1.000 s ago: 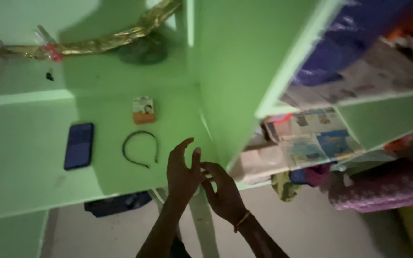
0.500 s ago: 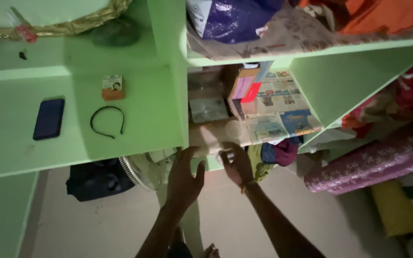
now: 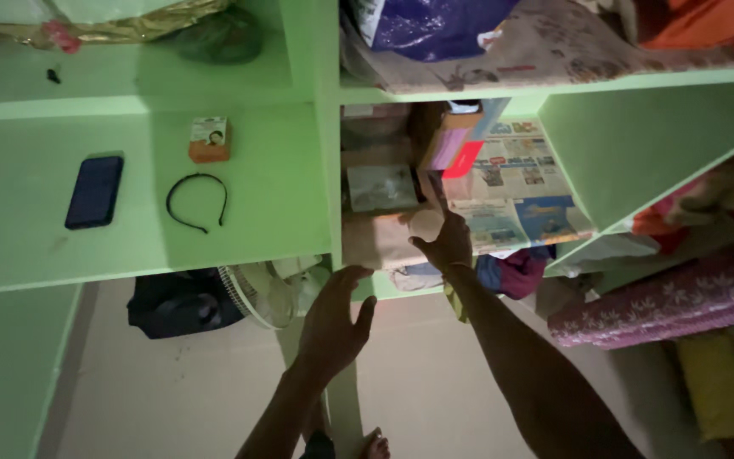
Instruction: The person moves various items including boxes, a headbands, a container, and a red box between different compartments of a green shelving unit.
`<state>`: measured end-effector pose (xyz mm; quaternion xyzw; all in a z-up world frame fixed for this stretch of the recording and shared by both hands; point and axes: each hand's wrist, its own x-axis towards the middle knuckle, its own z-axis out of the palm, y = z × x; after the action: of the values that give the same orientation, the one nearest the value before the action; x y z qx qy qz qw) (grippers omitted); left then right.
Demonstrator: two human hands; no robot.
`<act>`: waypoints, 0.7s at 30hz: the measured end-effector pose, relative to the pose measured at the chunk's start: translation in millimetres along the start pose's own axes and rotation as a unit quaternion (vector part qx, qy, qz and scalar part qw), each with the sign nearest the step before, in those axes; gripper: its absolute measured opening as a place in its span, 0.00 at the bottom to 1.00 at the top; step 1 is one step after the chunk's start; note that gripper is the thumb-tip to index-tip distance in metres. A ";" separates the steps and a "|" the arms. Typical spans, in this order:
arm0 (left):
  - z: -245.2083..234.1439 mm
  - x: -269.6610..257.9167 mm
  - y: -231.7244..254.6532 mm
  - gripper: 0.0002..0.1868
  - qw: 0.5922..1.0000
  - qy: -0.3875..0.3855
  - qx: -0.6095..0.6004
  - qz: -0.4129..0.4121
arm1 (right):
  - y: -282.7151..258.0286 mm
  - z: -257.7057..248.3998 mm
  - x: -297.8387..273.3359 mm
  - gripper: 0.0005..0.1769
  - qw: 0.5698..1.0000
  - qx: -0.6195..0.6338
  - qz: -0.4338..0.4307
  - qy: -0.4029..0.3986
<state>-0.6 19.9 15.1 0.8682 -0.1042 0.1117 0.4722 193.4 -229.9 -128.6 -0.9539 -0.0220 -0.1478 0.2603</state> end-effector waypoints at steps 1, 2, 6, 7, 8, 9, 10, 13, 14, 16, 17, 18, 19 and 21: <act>-1.3 -2.3 -1.5 0.23 1.000 -0.002 -0.009 -0.012 | -3.7 -3.6 0.4 0.68 1.000 -0.002 0.016 -0.016; -3.4 -4.7 -3.9 0.23 1.000 -0.003 -0.019 -0.025 | -6.6 -4.8 1.9 0.66 0.999 0.000 0.038 -0.029; -2.3 -13.3 -11.7 0.22 0.995 -0.025 -0.022 -0.094 | 1.7 10.7 11.3 0.57 0.995 -0.025 0.078 -0.058; -0.2 -14.7 -14.2 0.22 0.996 -0.020 -0.019 -0.080 | 7.5 15.3 14.0 0.54 0.994 -0.041 0.078 -0.057; 2.8 -16.2 -17.2 0.23 0.998 -0.015 -0.015 -0.065 | 12.1 19.6 15.5 0.52 0.995 -0.051 0.073 -0.055; 5.2 -19.2 -21.3 0.23 0.998 -0.012 -0.011 -0.053 | 15.7 22.4 12.4 0.50 0.994 -0.060 0.070 -0.054; 8.4 -21.4 -26.7 0.23 0.996 -0.021 -0.023 -0.087 | 17.0 24.3 8.5 0.48 0.994 -0.070 0.067 -0.054; 29.4 -21.3 -49.8 0.23 0.980 -0.036 -0.092 -0.172 | 10.5 19.9 -9.7 0.48 0.999 -0.020 0.043 -0.007; 37.1 -18.7 -60.8 0.23 0.971 -0.030 -0.133 -0.195 | 1.7 17.0 -20.9 0.48 0.999 0.018 0.027 0.013; 49.1 -15.3 -81.1 0.24 0.930 -0.018 -0.251 -0.267 | -24.3 5.2 -52.0 0.46 0.993 0.074 -0.055 0.069; 50.2 -13.1 -89.5 0.25 0.892 -0.008 -0.324 -0.314 | -41.0 -3.9 -67.7 0.45 0.982 0.094 -0.123 0.103; 51.2 -11.2 -93.5 0.26 0.846 0.001 -0.396 -0.358 | -57.0 -16.8 -83.1 0.45 0.983 0.117 -0.125 0.068; 48.7 -11.2 -94.0 0.27 0.847 -0.005 -0.378 -0.374 | -75.7 -28.9 -99.7 0.46 0.981 0.142 -0.126 0.031; 39.5 -10.8 -86.6 0.28 0.847 -0.017 -0.341 -0.407 | -112.7 -50.1 -124.6 0.46 0.969 0.216 -0.121 -0.019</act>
<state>17.7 33.5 -77.9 0.6187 0.2187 -0.1479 0.7400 47.4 -153.3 -68.8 -0.8677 -0.1741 -0.1520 0.4400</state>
